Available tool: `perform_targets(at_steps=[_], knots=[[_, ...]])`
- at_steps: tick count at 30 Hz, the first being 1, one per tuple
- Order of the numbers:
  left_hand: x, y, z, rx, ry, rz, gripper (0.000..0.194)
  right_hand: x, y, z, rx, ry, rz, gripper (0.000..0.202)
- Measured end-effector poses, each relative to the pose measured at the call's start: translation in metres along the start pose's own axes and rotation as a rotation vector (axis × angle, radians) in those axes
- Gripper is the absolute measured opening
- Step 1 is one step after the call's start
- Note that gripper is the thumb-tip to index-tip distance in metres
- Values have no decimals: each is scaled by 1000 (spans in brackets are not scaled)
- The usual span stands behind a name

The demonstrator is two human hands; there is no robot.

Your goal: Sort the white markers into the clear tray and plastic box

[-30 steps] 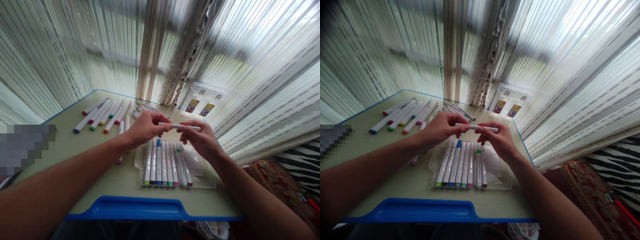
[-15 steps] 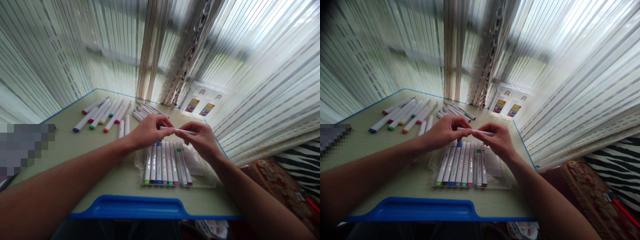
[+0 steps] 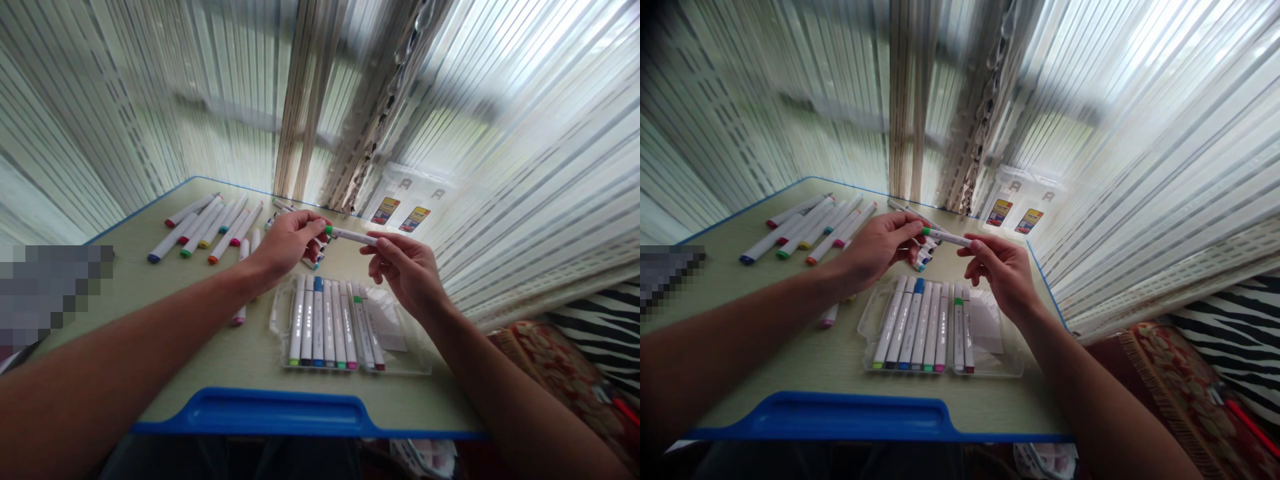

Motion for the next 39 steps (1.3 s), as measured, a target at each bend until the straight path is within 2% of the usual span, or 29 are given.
perform_targets(at_steps=[6, 11, 17, 24, 34, 39], knots=[[-3, -2, 0, 13, 4, -111, 19, 1, 5, 2, -31, 9, 22, 25], [-7, -9, -4, 128, -35, -160, 22, -2, 17, 7, -117, -8, 66, 21], [-11, -18, -8, 238, -87, -138, 29, -9, 24, 10, -162, -42, 76, 20], [-14, -21, -11, 290, -131, -67, 28, -10, 25, 10, -182, -55, 105, 16], [-8, -23, -12, 299, -24, -155, 18, -5, 23, 9, -177, -8, 73, 18], [-7, -18, -9, 256, -35, -123, 19, -4, 25, 8, -207, -3, 81, 16]])
Point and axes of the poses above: each hand's wrist, its own z-axis towards the middle knuckle, its own y-axis out of the back of the hand, x = y × z, the point moved 8 cm from there along z, towards the middle knuckle
